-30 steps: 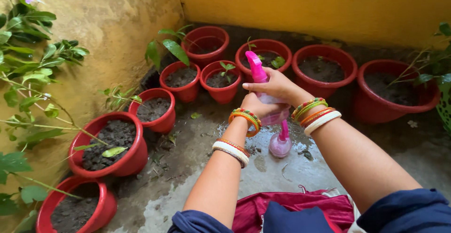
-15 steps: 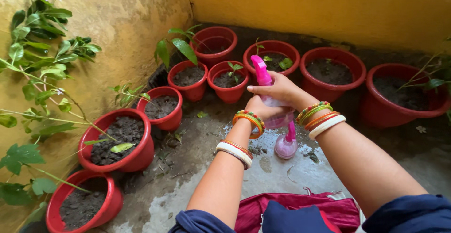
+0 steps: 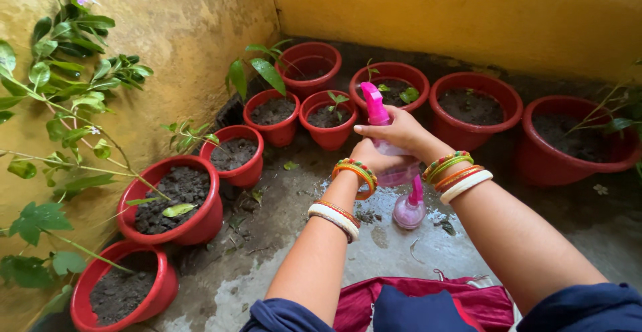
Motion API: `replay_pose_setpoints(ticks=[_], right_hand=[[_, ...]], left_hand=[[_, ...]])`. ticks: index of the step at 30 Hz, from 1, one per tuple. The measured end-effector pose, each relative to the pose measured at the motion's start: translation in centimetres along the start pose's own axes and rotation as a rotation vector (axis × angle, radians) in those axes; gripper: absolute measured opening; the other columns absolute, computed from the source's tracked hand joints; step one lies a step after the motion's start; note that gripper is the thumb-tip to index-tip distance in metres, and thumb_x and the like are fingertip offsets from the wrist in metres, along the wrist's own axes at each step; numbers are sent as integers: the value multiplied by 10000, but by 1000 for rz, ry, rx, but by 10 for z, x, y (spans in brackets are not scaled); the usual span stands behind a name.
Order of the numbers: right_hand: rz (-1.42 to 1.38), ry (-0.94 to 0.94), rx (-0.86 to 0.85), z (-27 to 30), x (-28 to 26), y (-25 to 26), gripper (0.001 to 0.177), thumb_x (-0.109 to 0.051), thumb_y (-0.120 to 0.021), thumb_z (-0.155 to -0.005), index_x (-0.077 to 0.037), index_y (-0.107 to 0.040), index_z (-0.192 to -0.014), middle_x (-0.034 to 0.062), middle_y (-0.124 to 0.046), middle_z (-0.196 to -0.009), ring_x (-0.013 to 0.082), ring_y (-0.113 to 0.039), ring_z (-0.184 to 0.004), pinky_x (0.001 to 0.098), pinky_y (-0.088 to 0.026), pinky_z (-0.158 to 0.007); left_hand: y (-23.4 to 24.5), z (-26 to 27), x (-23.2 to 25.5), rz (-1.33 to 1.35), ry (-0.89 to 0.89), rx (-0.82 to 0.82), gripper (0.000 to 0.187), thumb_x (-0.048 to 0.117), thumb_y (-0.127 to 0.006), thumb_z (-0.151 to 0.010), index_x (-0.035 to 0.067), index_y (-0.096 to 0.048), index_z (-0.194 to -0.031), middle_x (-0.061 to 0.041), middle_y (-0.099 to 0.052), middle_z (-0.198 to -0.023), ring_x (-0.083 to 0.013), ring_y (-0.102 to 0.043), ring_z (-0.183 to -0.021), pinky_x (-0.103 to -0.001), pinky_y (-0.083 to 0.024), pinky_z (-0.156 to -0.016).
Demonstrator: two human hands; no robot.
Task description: The person sprays water on a series of potted plants using a spray bottle.
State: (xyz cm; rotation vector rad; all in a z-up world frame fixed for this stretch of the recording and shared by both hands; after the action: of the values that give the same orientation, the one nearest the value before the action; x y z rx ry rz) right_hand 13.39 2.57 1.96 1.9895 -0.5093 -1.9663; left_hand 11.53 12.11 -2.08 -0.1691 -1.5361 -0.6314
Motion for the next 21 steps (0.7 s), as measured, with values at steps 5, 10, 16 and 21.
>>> replay_pose_setpoints(ticks=[5, 10, 16, 21], right_hand=[[-71, 45, -51, 4, -20, -9, 634, -377, -881, -719, -84, -662, -1236, 20, -726, -1007, 103, -664, -892, 311, -554, -820], [-46, 58, -79, 2, -43, -23, 578, -377, -880, -733, -66, -662, -1169, 43, -725, -991, 121, -668, -889, 320, -560, -825], [-108, 136, -74, -9, -76, -48, 620, -360, -900, -708, -67, -647, -1193, 29, -726, -1008, 107, -664, -899, 311, -556, -817], [-107, 138, -105, -16, -98, -67, 592, -345, -897, -734, -45, -660, -1186, 54, -730, -985, 121, -675, -865, 313, -568, -794]], left_hand=[[12, 10, 13, 4, -40, 23, 785, 342, -925, -537, 57, -674, -1224, -89, -767, -1114, -202, -746, -1014, -355, -576, -905], [35, 25, 26, -3, -43, 86, 796, 339, -929, -547, 67, -639, -1236, -78, -752, -1106, -200, -739, -1002, -369, -586, -884], [78, 50, 41, -83, -17, 165, 871, 381, -925, -536, 68, -628, -1292, -75, -753, -1141, -196, -740, -1031, -352, -582, -893], [105, 62, 47, -50, 6, 237, 1049, 377, -945, -500, 72, -504, -1402, -91, -715, -1221, -209, -715, -1082, -350, -570, -923]])
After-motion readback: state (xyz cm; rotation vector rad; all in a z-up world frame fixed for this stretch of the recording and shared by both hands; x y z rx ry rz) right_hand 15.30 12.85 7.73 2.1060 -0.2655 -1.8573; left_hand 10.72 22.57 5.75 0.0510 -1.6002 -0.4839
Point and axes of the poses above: each hand's wrist, its own z-axis away from the middle knuckle, its own y-axis out of the back of the hand, x = y × z, the point moved 8 cm from there along -z, towards the middle knuckle
